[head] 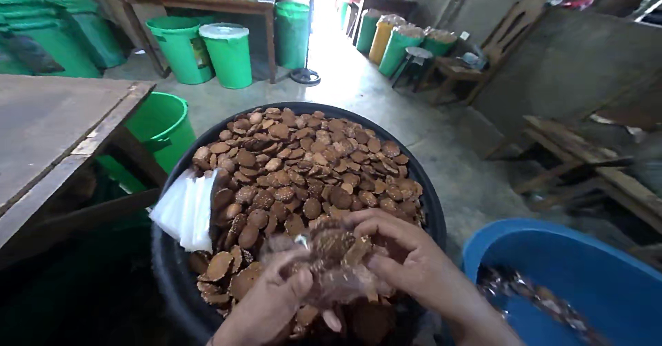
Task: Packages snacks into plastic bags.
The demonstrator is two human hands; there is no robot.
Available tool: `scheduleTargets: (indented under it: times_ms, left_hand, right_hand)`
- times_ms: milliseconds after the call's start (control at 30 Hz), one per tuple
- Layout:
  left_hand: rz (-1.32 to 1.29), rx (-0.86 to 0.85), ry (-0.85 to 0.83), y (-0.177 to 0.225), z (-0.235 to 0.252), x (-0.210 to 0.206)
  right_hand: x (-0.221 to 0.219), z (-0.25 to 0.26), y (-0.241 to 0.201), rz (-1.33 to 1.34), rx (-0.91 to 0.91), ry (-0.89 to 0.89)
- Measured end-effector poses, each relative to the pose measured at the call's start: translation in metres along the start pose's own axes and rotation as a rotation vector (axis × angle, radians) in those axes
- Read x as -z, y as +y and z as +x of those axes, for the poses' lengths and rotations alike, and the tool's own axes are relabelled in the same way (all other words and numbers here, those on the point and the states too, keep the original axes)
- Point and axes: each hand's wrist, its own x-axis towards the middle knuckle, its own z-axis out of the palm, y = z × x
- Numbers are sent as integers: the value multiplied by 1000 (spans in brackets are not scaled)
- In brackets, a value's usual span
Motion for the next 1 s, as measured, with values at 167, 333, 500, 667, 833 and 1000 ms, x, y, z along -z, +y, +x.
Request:
scheduleTargets:
  times_ms: [167,333,500,667,833,1000]
  left_hand:
    - [-7,8,87,-4,9,-9]
    - [-85,145,3,-5,11,-16]
    - [-301,122,11,-18,17,-24]
    - [61,231,-1,-16,12,-37]
    - [-10,272,-104,-19,10,-31]
    - [-27,298,-132,-13,13,-23]
  right_hand:
    - [-4,-8,6,-34,-76,129]
    - [9,-14,12,27,3,-13]
    - [20,-22,13,157,-68,179]
    - [19,-21,4,278,-119,-18]
    - [32,-25,-2,59,-112,-79]
    - [29,-27,-4,218,-124,-123]
